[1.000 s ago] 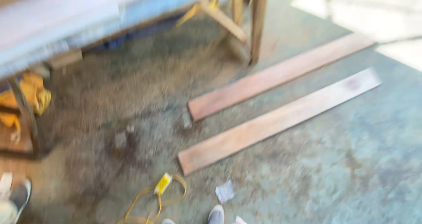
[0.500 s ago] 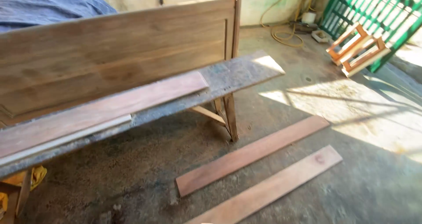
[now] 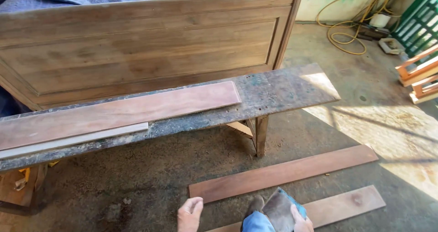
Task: Manually sanding a wooden plank with sandpaper on a workbench.
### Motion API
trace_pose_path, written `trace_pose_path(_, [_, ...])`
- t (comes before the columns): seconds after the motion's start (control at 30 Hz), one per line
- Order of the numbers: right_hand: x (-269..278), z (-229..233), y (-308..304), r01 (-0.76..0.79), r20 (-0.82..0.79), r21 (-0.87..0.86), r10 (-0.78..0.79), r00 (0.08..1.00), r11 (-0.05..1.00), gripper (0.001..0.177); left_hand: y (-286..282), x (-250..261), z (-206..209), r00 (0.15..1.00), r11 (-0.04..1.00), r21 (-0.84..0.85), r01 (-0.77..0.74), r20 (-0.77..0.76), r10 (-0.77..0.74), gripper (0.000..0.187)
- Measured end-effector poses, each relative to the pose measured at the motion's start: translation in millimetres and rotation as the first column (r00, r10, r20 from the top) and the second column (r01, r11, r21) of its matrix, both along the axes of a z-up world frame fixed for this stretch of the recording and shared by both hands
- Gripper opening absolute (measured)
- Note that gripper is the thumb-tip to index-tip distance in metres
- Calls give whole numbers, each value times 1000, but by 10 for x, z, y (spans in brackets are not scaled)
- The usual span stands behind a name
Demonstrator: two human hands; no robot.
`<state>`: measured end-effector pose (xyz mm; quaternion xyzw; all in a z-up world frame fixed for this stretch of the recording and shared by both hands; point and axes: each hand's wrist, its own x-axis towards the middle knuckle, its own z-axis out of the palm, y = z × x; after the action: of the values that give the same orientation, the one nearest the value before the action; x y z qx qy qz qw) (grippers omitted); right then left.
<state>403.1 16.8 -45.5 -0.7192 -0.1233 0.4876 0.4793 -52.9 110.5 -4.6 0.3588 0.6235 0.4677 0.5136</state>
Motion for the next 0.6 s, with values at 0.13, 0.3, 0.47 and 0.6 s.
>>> trace_pose_path(0.13, [-426,760,1711,22,-127,112,-8,992,993,38,999,-220,742,887,991,101,-90,-444,125,32])
trace_pose_path(0.3, [-900,1988,3734,-238,123,220,215,969,946,36,2802,-187,1020,586,983,179,-43,-793,170,60])
trace_pose_path(0.47, [-1391,2398,5411,-832,954,271,-22,298,484,43,4099,-214,799,290,996,85,-14,-953,86,70])
trace_pose_path(0.6, [-1849,1355,5980,-916,947,-108,320,24,387,67,4325,-287,556,170,1000,22,6,-985,21,70])
